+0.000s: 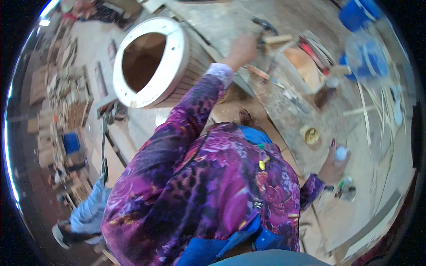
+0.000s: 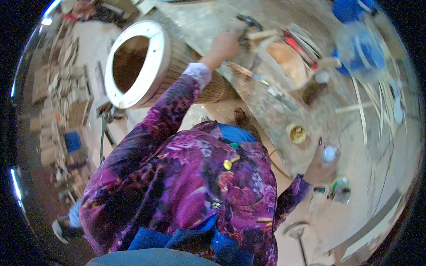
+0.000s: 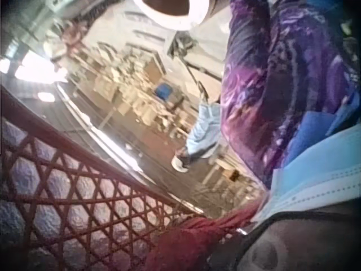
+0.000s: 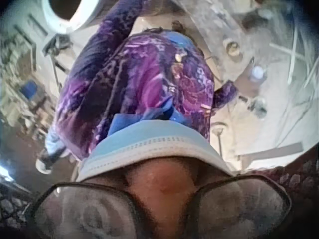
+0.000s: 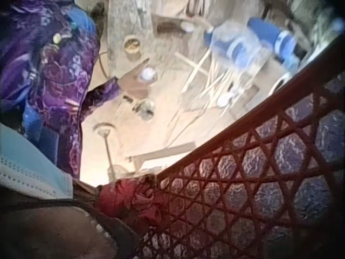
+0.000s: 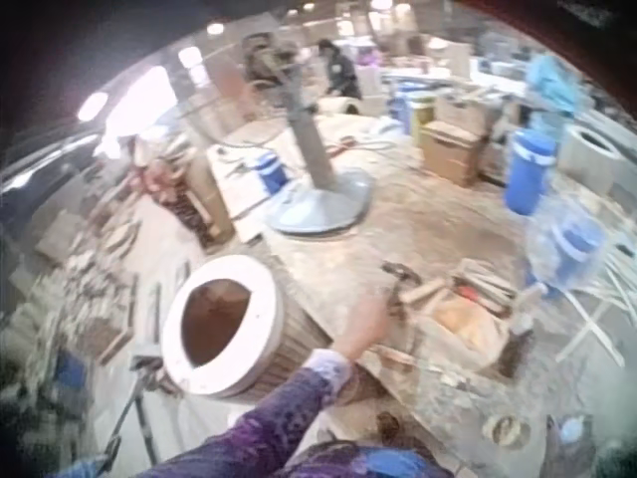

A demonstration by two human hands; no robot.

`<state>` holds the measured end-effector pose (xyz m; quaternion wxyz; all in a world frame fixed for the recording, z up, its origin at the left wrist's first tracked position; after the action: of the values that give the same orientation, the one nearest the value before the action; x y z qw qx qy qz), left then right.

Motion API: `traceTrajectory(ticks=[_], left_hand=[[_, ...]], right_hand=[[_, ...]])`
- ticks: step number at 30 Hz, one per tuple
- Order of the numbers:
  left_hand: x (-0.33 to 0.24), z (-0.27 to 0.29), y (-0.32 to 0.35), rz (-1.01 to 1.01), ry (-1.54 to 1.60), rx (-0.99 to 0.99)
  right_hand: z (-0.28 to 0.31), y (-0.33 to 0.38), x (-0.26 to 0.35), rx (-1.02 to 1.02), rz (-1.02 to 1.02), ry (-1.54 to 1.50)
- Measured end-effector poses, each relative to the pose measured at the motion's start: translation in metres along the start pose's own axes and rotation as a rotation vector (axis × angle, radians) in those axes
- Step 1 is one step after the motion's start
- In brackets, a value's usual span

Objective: Assembling a wooden barrel-like structure by gluing wooden slats onto a circular frame.

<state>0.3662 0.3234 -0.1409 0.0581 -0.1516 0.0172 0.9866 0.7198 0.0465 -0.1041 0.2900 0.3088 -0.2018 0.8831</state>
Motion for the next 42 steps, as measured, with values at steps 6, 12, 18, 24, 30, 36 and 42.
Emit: traceTrajectory(ticks=[6,12,18,24,30,36,42], left_hand=[[0.011,0.008,-0.014,0.152,0.221,0.029],[0.006,0.081,0.066,0.029,0.681,-0.346],[0.009,0.164,0.204,0.063,0.843,-0.407],[0.042,0.193,0.318,0.5,0.573,-0.522],[0.091,0.215,0.37,0.615,0.162,-0.648],[0.091,0.213,0.358,0.571,-0.012,-0.608],[0.111,0.195,0.343,0.615,-0.102,-0.409]], right_hand=[[-0.014,-0.031,0.02,0.03,0.265,-0.403],[-0.054,-0.035,0.078,0.149,0.49,-0.571],[-0.108,-0.029,0.147,0.504,0.711,-0.53],[-0.159,0.036,0.238,0.777,1.231,-0.785],[-0.191,0.107,0.299,0.999,1.564,-0.757],[-0.208,0.124,0.296,0.969,1.539,-0.639],[-0.21,0.126,0.297,0.975,1.516,-0.671]])
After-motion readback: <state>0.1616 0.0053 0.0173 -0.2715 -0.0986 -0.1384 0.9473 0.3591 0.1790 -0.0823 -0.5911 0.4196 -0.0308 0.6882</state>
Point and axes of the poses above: each hand's wrist, its own y-axis away from the middle knuckle, its own z-axis out of the back of the hand, x = y × z, the point moved 2 cm from there along -y, towards the middle knuckle, and after that the axes turned 3 degrees about x, right-handed, at the moved point
